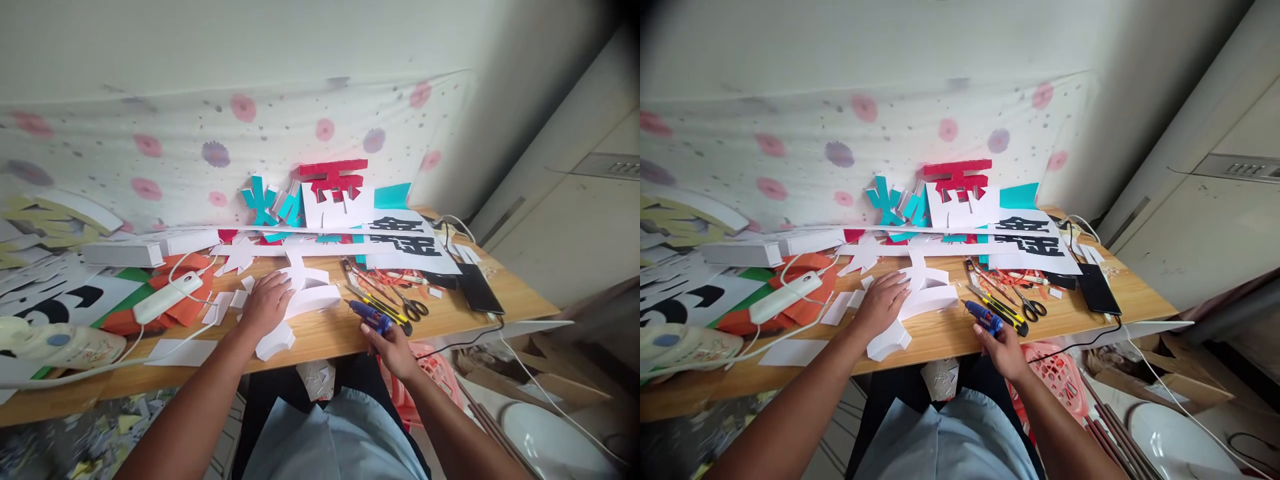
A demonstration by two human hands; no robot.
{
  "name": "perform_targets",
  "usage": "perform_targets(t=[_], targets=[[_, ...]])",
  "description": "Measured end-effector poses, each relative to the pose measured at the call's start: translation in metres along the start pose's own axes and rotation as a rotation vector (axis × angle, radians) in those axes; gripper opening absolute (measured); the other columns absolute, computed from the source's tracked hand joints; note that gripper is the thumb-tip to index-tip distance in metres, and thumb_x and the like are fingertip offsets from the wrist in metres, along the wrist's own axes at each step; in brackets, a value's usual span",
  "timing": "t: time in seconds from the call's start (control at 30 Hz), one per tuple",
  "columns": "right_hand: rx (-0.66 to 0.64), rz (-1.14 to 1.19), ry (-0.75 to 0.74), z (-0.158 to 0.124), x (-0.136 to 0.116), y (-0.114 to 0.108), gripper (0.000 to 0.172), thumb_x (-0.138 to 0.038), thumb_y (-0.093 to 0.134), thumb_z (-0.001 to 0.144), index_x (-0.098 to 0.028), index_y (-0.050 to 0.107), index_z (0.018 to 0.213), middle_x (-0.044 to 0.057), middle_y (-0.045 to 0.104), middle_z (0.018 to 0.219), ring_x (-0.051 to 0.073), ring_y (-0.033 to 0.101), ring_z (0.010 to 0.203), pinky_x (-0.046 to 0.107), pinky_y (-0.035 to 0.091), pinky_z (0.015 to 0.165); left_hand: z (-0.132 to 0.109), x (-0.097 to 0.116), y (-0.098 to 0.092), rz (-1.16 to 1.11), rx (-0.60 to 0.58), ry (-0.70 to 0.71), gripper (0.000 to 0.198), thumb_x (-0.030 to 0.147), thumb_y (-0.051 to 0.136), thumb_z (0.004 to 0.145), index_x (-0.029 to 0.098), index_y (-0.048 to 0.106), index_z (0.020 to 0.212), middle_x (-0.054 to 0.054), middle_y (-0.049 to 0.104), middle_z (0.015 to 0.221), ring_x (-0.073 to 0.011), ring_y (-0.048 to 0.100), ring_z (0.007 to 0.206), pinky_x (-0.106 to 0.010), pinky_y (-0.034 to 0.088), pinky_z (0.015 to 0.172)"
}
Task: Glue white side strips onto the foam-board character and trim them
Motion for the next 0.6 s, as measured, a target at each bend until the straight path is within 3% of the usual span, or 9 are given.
perform_targets(t=[0.1, 0.23, 0.33, 0.4, 0.5, 0.6], targets=[[0.002, 0.013, -0.005, 0.001, 0.003, -0.001, 0.06, -0.076, 0.09, 0.08, -0.02, 0.074, 0.091, -0.001, 0.058, 0.062, 0.016, 0.054, 0.051, 0.03, 0.049, 0.049, 0.002, -0.004, 0.004, -0.017, 0.009, 0.003, 0.036, 0.03, 0.052, 0.11, 0.024, 0.081, 0.13, -0.012, 0.077, 0.142, -0.0338, 0.067, 0.138, -0.06, 0.053, 0.121], [0.024, 0.009, -0.002, 0.0, 0.009, -0.005, 0.059, -0.075, 0.091, 0.079, -0.02, 0.076, 0.095, -0.001, 0.061, 0.064, 0.015, 0.053, 0.051, 0.03, 0.048, 0.048, -0.011, -0.004, -0.003, 0.03, -0.028, -0.124, 0.043, 0.032, 0.043, 0.112, 0.021, 0.078, 0.135, -0.012, 0.074, 0.149, -0.033, 0.065, 0.143, -0.057, 0.05, 0.125], [0.041, 0.005, 0.0, 0.0, 0.012, -0.009, 0.058, -0.073, 0.093, 0.079, -0.02, 0.077, 0.097, 0.002, 0.066, 0.068, 0.017, 0.055, 0.052, 0.031, 0.049, 0.049, -0.025, 0.0, -0.009, 0.109, -0.095, -0.288, 0.055, 0.04, 0.036, 0.116, 0.013, 0.066, 0.153, -0.017, 0.06, 0.165, -0.0319, 0.053, 0.157, -0.052, 0.042, 0.132], [0.033, -0.004, 0.004, 0.0, 0.014, -0.01, 0.056, -0.072, 0.093, 0.081, -0.02, 0.077, 0.096, 0.002, 0.065, 0.067, 0.017, 0.056, 0.053, 0.032, 0.05, 0.05, -0.035, 0.004, -0.007, 0.209, -0.167, -0.391, 0.066, 0.049, 0.037, 0.116, 0.005, 0.055, 0.161, -0.023, 0.046, 0.174, -0.038, 0.041, 0.165, -0.055, 0.037, 0.135], [0.014, -0.022, 0.004, 0.0, 0.013, -0.01, 0.053, -0.072, 0.091, 0.083, -0.021, 0.076, 0.09, 0.002, 0.063, 0.062, 0.018, 0.056, 0.053, 0.032, 0.049, 0.05, -0.046, 0.014, 0.005, 0.293, -0.292, -0.435, 0.078, 0.056, 0.037, 0.115, -0.003, 0.046, 0.166, -0.029, 0.035, 0.178, -0.0444, 0.031, 0.168, -0.06, 0.028, 0.138], [0.019, -0.031, -0.001, 0.0, 0.011, -0.011, 0.054, -0.072, 0.091, 0.082, -0.021, 0.078, 0.093, 0.003, 0.067, 0.066, 0.018, 0.056, 0.053, 0.033, 0.051, 0.051, -0.049, 0.019, 0.015, 0.31, -0.365, -0.437, 0.082, 0.057, 0.035, 0.115, -0.005, 0.039, 0.169, -0.03, 0.03, 0.179, -0.0453, 0.028, 0.17, -0.061, 0.025, 0.139]])
Point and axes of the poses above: each hand's wrist, its own z-axis towards the middle knuckle, its own y-axis out of the palm, x = y × z, the point moved 7 cm from there along z, towards the middle knuckle
